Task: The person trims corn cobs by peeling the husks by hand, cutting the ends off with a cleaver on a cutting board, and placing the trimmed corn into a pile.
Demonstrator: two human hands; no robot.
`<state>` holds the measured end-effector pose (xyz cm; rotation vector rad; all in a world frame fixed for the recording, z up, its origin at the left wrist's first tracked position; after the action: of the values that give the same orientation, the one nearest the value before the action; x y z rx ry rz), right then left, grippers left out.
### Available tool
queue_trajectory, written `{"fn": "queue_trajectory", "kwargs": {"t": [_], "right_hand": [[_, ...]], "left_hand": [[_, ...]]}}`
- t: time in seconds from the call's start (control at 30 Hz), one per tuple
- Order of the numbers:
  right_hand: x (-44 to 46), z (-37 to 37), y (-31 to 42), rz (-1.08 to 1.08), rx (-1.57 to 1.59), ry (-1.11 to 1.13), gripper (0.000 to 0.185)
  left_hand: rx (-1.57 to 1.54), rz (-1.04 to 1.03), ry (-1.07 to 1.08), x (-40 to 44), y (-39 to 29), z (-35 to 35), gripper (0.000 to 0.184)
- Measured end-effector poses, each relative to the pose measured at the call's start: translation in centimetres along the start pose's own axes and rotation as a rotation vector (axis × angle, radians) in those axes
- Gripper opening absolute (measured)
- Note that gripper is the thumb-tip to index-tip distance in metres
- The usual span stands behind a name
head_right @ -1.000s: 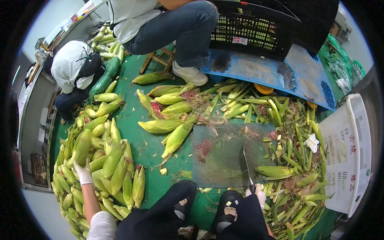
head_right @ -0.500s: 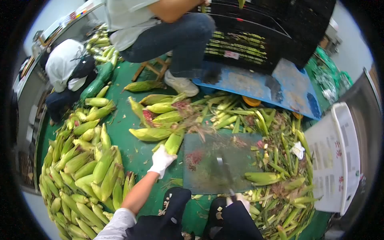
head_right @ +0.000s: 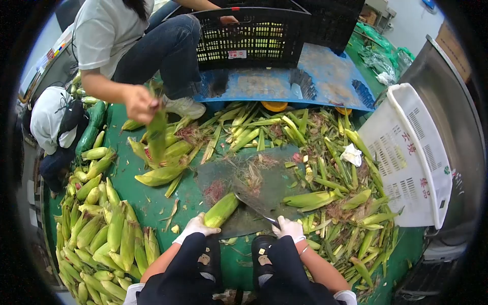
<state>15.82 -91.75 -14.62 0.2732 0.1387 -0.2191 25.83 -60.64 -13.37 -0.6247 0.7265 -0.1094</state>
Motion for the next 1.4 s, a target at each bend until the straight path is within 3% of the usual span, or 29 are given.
{"fn": "queue_trajectory", "kwargs": {"t": [0.07,0.13,0.17,0.2,0.27,0.33,0.37,0.47,0.5,0.53,0.6,0.7,0.73,0.8,0.83,0.87,0.93,1.0,1.07,1.13,1.17,1.2,1.23,1.27,1.33,1.4], "right_hand": [[-0.4,-0.4,0.3,-0.107,0.102,0.040,0.034],[0.2,1.3,1.6,-0.196,0.189,0.072,0.035],[0.7,2.1,2.3,-0.269,0.335,0.089,0.036],[1.2,2.6,2.9,-0.343,0.484,0.105,0.037],[2.2,4.6,4.2,-0.276,0.474,-0.007,0.035],[2.6,8.5,5.9,-0.055,0.645,-0.125,0.031],[2.8,9.6,6.6,0.020,0.660,-0.201,0.029],[2.9,8.2,7.2,0.013,0.715,-0.188,0.029],[3.3,4.9,5.8,0.035,0.559,-0.133,0.031],[3.8,1.6,4.2,-0.103,0.270,0.099,0.038],[3.3,0.0,1.7,-0.279,0.382,0.253,0.045],[2.3,0.3,-0.6,-0.476,0.510,0.262,0.046],[1.8,0.7,-1.1,-0.504,0.505,0.202,0.046],[1.2,2.3,-1.0,-0.444,0.590,0.047,0.044],[1.1,2.8,-0.7,-0.450,0.703,-0.020,0.039],[0.9,3.4,-0.5,-0.467,0.826,-0.096,0.034],[1.2,6.8,1.4,-0.413,0.930,-0.233,0.026],[1.5,11.3,4.5,-0.341,1.038,-0.322,0.023],[1.7,11.2,5.2,-0.262,1.140,-0.406,0.020],[2.0,8.3,5.4,-0.115,1.091,-0.547,0.014],[1.3,7.5,6.2,-0.204,0.876,-0.500,0.014],[1.3,4.3,5.8,-0.231,0.755,-0.376,0.026],[1.6,-2.1,3.6,-0.329,0.510,-0.099,0.036],[1.6,-4.2,2.6,-0.474,0.594,0.177,0.043],[1.4,-2.7,1.8,-0.501,0.491,0.157,0.045],[0.2,-2.8,0.6,-0.504,0.456,0.105,0.047]], "left_hand": [[0.108,-0.052,-0.104,0.2,-1.6,-0.7,0.075],[0.433,-0.314,-0.450,1.7,-4.8,-1.1,0.083],[0.527,-0.357,-0.466,2.6,-6.1,-1.7,0.082],[0.623,-0.401,-0.481,3.5,-6.9,-2.1,0.081],[0.698,-0.397,-0.482,5.8,-6.6,-1.7,0.073],[0.611,-0.340,-0.278,6.9,-6.4,-0.9,0.064],[0.684,-0.404,-0.342,7.2,-6.3,-1.0,0.059],[0.741,-0.426,-0.281,7.5,-6.3,-0.5,0.057],[0.742,-0.426,-0.280,7.4,-6.1,-0.4,0.057],[0.770,-0.450,-0.274,7.4,-6.2,-0.3,0.054],[0.806,-0.486,-0.278,7.1,-6.4,0.8,0.050],[0.408,-0.523,-0.253,2.5,-7.5,4.9,0.060],[0.408,-0.527,-0.261,1.4,-8.2,5.4,0.060],[-0.536,-0.536,-0.392,-0.4,-8.2,7.2,0.068],[-0.685,-0.421,-0.356,-0.6,-7.6,7.4,0.065],[-0.685,-0.418,-0.360,-0.1,-7.0,7.1,0.065],[-1.085,-0.474,-0.448,2.0,-4.6,5.1,0.054],[-1.134,-0.429,-0.457,4.1,-1.8,2.0,0.047],[-1.400,-0.108,-0.349,6.2,2.4,-1.0,0.049],[-1.472,-0.103,-0.345,6.0,2.7,-1.5,0.047],[-1.456,-0.128,-0.385,5.6,2.5,-1.5,0.045],[-1.441,-0.155,-0.427,5.2,2.1,-1.2,0.043],[-1.445,-0.160,-0.432,4.7,1.6,-0.6,0.043],[-1.400,-0.135,-0.452,4.1,1.1,0.0,0.040],[-1.346,-0.117,-0.468,4.2,0.6,0.9,0.037],[-0.912,-0.043,-0.530,3.5,1.3,1.2,0.033]]}}
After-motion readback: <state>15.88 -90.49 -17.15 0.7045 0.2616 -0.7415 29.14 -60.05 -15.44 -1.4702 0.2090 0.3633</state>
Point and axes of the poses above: each hand's wrist, its own x-axis towards the middle knuckle, its own z-axis out of the back of the hand, y = z × x, the point moved 4 cm from there along x, towards the middle knuckle, and after that the axes turned 6 degrees about -z, right-handed, at the moved point
